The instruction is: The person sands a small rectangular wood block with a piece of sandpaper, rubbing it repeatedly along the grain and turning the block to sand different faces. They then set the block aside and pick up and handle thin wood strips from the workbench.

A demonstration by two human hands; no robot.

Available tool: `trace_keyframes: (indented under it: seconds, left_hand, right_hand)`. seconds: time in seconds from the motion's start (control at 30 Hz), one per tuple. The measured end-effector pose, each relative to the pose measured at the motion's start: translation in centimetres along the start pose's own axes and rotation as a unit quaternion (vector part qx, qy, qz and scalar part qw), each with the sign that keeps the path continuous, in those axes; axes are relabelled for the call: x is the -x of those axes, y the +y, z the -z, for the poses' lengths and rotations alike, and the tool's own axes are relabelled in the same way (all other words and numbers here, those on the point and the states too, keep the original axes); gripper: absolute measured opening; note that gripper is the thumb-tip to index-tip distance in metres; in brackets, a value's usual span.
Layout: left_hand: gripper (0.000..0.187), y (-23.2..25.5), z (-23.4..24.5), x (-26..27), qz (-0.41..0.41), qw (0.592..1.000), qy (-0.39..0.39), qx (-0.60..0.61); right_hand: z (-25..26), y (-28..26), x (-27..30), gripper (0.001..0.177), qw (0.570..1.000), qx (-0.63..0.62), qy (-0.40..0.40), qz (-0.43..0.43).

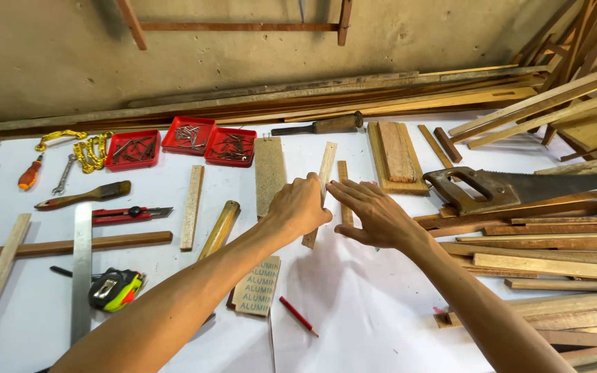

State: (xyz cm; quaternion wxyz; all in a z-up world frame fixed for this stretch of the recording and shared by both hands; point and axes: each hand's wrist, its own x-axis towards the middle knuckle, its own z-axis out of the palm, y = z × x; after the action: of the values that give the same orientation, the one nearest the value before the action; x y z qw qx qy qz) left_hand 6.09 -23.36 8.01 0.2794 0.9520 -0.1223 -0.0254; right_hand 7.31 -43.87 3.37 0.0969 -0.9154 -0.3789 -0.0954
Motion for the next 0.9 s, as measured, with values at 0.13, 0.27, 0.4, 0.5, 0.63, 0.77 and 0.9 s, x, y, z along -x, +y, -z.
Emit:
trace_keyframes:
  seconds: [0.13,0.27,0.4,0.5,0.63,0.77,0.9]
  left_hand:
    - [0.052,-0.9,1.2,3.6,0.004,1.000,0.007,-0.019]
    - [0.058,-2.0,2.6,6.7,0.017,0.999,-0.011,-0.048]
    - [0.060,-4.1,2.9,8.5,0.018,0.999,-0.018,-0.033]
    - [0.065,-6.8,1.4,7.8,0.001,1.000,0.023,-0.010]
    - [0.063,-6.1,3.2,9.1,0.083,0.994,-0.037,0.062]
    - [0.056,-7.9,2.3,7.6,0.084,0.994,-0.027,0.059]
    - [0.041,-10.2,0.0,5.3,0.069,0.996,-0.007,0.055]
  right_hand:
    - [0.3,-3.0,0.2,0.084,0.999,-0.017,0.027,0.042]
    - [-0.4,-5.8,-0.2,0.081,0.996,-0.013,0.028,0.084]
    - [-1.2,-8.5,-0.6,0.079,0.997,-0.018,0.009,0.076]
    - [-1.9,-10.0,-1.1,0.081,0.998,-0.038,-0.009,0.043]
    - [-3.2,-10.9,-2.1,0.095,0.998,-0.061,-0.014,0.020]
    - [-4.0,-11.5,-3.3,0.119,0.998,-0.063,-0.016,0.025]
    - [-4.6,-11.3,-4.8,0.129,0.996,-0.079,-0.013,0.031]
